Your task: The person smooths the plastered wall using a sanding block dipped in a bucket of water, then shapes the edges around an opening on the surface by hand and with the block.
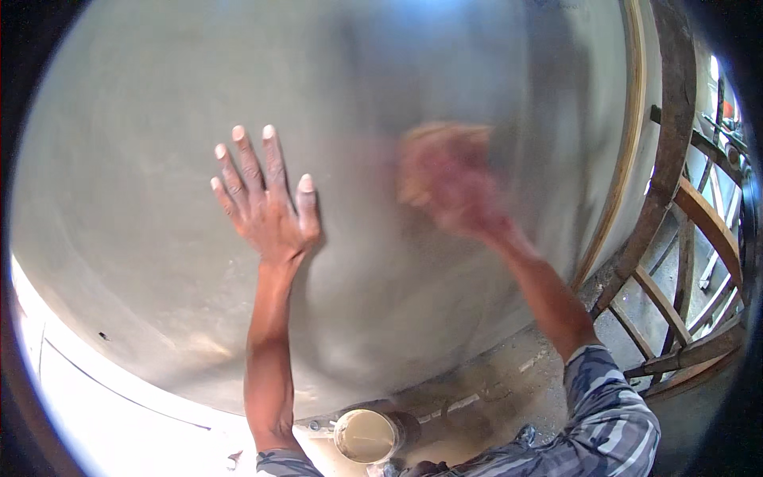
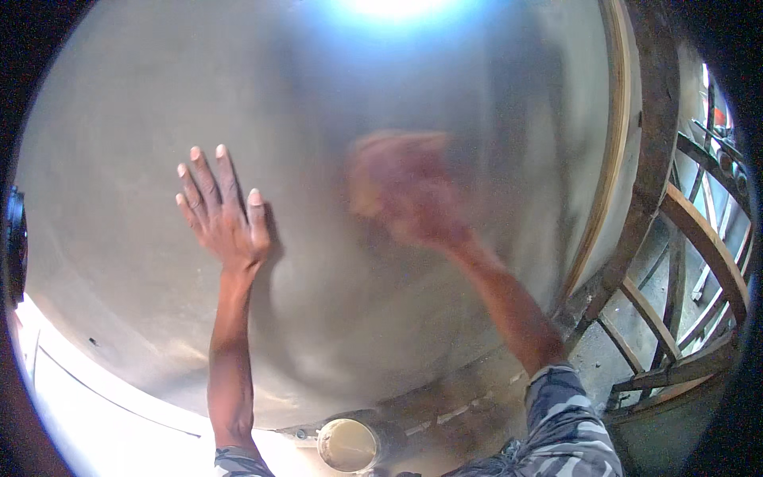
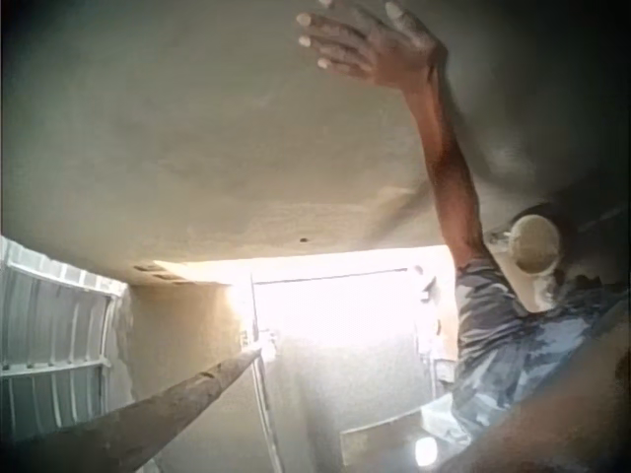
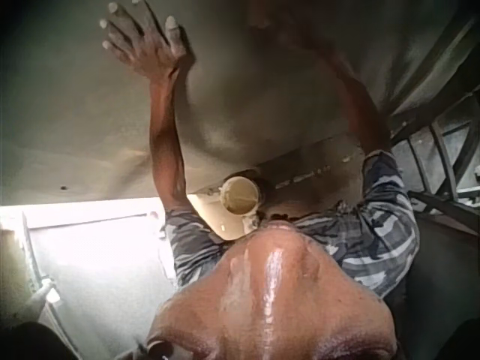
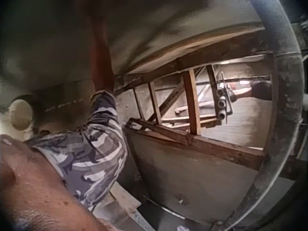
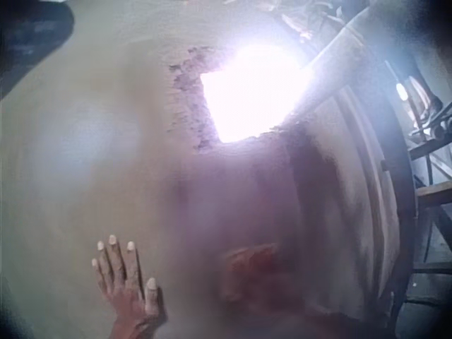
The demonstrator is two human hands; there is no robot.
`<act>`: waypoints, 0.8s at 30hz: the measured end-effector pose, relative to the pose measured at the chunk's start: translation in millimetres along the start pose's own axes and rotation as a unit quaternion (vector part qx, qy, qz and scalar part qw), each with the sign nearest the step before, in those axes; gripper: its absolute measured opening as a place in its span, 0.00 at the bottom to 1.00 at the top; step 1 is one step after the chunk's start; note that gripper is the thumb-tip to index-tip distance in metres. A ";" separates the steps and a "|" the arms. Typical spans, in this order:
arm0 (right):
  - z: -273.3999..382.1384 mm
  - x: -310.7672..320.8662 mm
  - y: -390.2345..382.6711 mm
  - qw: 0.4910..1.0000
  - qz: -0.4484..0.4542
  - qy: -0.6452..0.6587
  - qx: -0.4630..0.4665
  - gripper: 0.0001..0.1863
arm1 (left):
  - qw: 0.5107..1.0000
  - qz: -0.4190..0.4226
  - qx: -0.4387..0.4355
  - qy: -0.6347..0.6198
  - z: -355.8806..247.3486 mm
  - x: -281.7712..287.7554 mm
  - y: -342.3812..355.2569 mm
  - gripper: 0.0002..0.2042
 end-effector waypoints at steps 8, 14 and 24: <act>101.5 -91.0 146.7 0.940 -0.079 -0.306 0.126 0.22 | 0.994 -0.038 -0.005 -0.106 32.2 18.9 9.2 0.37; 23.5 -46.2 -10.2 0.933 0.002 -0.349 0.088 0.29 | 0.993 0.028 -0.025 -0.116 107.0 159.4 -100.6 0.36; 154.3 -186.6 128.7 0.943 0.065 -0.216 0.247 0.28 | 0.926 0.328 0.074 -0.172 125.2 244.8 -219.8 0.37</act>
Point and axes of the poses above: each hand's wrist, its own y-axis towards the middle knuckle, its own x-axis out of the back of the hand, z = x × y, the point moved 1 cm from there along y, towards the middle knuckle, and after that the axes turned 3 degrees about -z, right-handed, at the moved point
